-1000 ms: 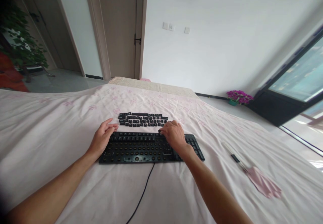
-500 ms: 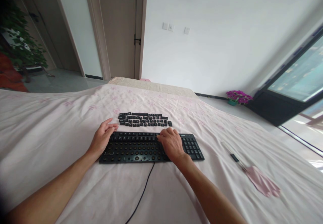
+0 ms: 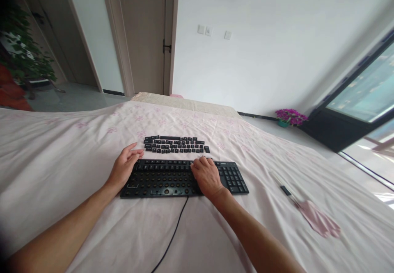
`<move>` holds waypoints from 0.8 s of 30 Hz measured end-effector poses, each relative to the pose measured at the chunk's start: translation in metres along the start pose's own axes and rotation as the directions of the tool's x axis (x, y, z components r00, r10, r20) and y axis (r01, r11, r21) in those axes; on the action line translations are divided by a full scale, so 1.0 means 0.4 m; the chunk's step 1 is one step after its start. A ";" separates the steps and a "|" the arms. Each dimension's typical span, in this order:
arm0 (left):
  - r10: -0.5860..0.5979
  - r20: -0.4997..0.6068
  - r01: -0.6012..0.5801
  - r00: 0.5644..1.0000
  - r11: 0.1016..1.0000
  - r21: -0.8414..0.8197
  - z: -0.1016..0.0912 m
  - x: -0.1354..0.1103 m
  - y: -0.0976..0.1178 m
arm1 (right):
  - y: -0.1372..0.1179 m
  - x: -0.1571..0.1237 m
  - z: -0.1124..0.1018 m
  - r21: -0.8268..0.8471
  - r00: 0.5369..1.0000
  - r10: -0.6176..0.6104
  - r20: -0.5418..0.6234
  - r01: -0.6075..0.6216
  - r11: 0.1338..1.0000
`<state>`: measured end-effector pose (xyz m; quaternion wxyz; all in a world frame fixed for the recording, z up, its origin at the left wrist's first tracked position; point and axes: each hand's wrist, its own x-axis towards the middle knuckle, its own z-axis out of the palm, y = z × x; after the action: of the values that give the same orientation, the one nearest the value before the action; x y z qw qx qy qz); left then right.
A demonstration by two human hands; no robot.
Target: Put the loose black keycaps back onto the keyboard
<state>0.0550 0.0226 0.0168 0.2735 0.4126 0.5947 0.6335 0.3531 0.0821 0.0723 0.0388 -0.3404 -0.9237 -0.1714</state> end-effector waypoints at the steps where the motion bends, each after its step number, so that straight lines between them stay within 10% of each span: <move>1: 0.000 0.000 0.000 1.000 1.000 -0.002 0.000 0.000 -0.001 | -0.006 -0.001 0.001 -0.015 1.000 0.002 0.000 -0.002 1.000; 15: -0.001 0.007 0.001 1.000 1.000 0.012 -0.001 0.002 -0.008 | 0.008 -0.006 -0.032 0.095 0.996 -0.005 0.087 -0.003 0.996; 24: -0.009 0.011 0.009 1.000 1.000 -0.008 0.000 0.006 -0.008 | 0.184 0.033 0.012 0.274 0.909 0.408 0.089 -0.416 0.867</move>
<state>0.0533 0.0250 0.0141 0.2812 0.4120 0.5926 0.6324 0.3904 0.1443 0.0917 0.1106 -0.5224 -0.8453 -0.0185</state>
